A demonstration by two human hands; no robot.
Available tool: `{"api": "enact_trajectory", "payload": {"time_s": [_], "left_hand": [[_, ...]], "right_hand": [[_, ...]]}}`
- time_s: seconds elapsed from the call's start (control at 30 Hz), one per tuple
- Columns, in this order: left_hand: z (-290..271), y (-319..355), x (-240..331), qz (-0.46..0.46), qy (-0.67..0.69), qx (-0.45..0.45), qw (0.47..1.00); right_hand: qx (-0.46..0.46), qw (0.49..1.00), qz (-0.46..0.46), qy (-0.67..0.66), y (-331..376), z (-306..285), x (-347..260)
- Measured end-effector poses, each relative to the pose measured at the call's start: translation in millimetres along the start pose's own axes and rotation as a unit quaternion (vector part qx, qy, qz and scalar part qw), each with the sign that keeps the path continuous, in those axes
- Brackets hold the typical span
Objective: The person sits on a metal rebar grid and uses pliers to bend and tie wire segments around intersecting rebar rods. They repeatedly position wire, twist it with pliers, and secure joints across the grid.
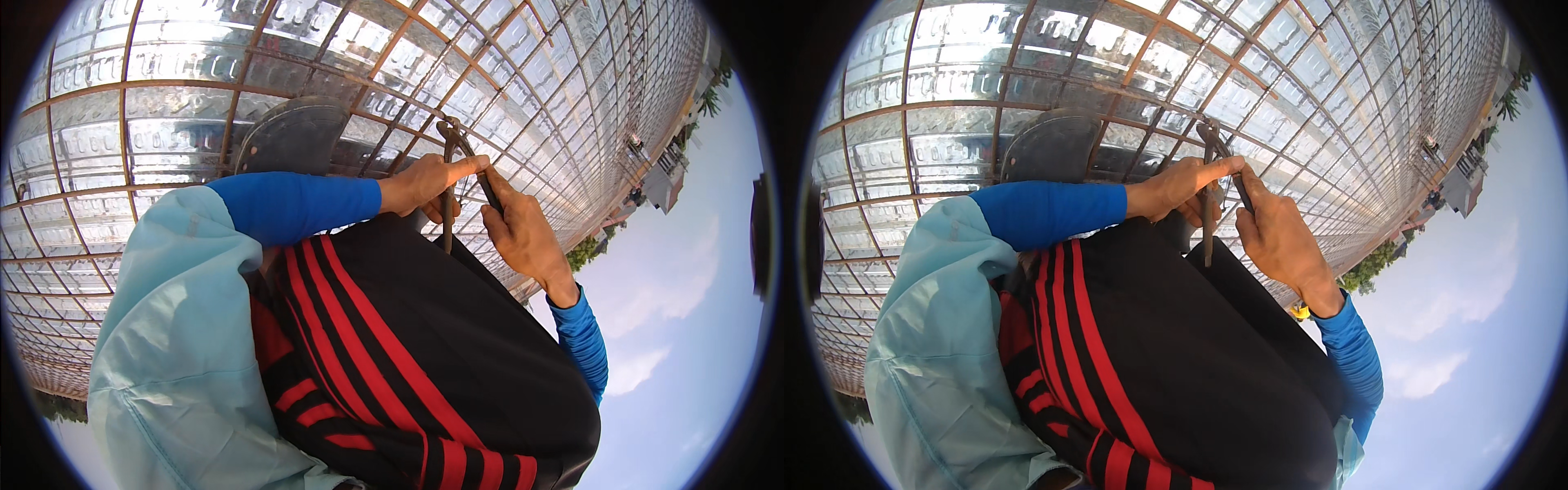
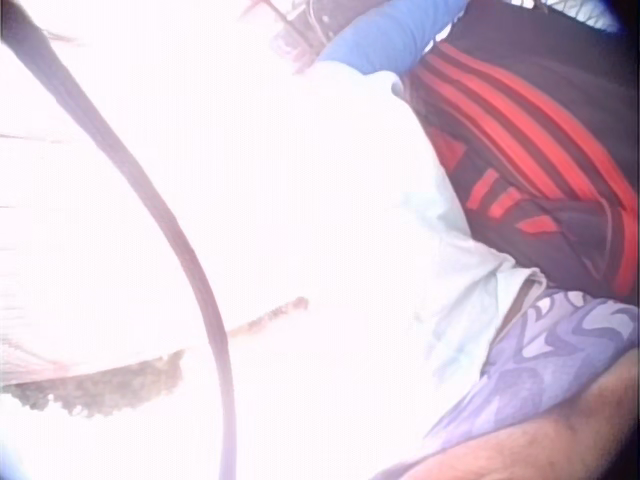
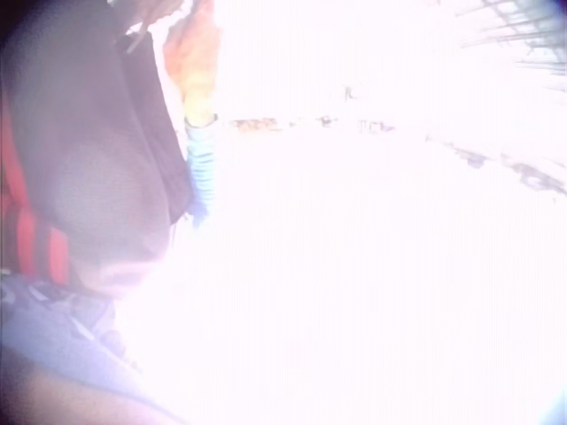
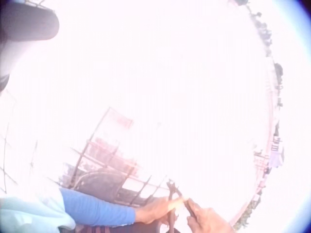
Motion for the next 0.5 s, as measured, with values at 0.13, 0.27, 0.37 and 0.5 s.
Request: {"api": "enact_trajectory", "payload": {"time_s": [0.13, 0.27, 0.37, 0.5], "left_hand": [[0, 0, 1, 0.003, -0.018, 0.003, 1.000], [2, -2, 0, 0.015, -0.012, 0.006, 1.000], [3, -6, -2, 0.029, 0.017, 0.005, 0.999], [5, -3, -1, 0.029, 0.023, 0.001, 0.999]], "right_hand": [[0.001, 1.000, 0.013, 0.001, -1, 1, -1], [-0.007, 0.999, 0.048, -0.005, 0, 3, -4], [0.012, 0.999, 0.042, -0.031, 4, 11, 3], [0.016, 0.998, 0.041, -0.041, 6, 16, 4]]}}
Point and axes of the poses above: each hand's wrist, its own y-axis away from the middle knuckle, its own z-axis out of the palm, x = y × z, the point moved 2 cm from there along -y, towards the middle knuckle, and after that the axes turned 4 degrees about -x, right-handed, at the moved point
